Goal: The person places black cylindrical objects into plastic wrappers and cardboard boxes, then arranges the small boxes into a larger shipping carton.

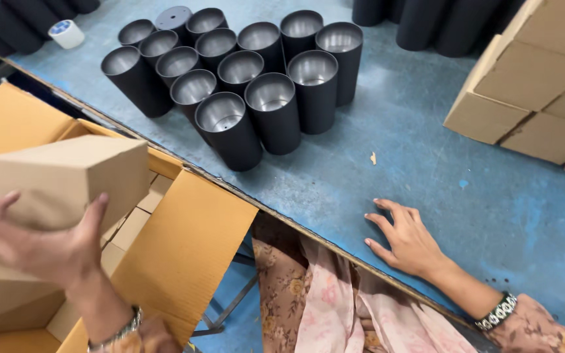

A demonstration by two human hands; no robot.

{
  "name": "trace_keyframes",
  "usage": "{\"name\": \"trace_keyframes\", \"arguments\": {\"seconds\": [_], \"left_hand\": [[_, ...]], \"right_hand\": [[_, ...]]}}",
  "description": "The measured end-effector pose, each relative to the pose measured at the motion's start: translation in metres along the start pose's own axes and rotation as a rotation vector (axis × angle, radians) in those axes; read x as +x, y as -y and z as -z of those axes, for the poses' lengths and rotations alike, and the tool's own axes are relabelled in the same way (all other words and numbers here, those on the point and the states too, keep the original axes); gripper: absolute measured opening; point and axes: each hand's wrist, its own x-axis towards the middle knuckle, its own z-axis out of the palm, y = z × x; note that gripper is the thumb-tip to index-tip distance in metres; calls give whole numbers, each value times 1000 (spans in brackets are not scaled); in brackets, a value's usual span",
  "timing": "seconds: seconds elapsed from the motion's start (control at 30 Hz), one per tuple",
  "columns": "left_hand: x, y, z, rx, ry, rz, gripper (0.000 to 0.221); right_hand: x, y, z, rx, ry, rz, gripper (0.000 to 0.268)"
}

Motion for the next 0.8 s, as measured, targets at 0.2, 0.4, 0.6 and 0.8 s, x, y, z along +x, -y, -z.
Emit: {"name": "trace_keyframes", "arguments": {"seconds": [0.2, 0.4, 0.6, 0.8], "left_hand": [[10, -116, 7, -651, 247, 87, 84], [-15, -253, -57, -766, 765, -323, 80], [-22, -350, -65, -1015, 1026, -777, 72], [-44, -378, -84, -1272, 1121, -904, 65]], "right_hand": [[-10, -10, -5, 110, -83, -26, 61], [-19, -35, -8, 703, -641, -189, 68], [-60, -10, 72, 776, -1043, -216, 53], [-83, 26, 114, 144, -655, -134, 55]]}}
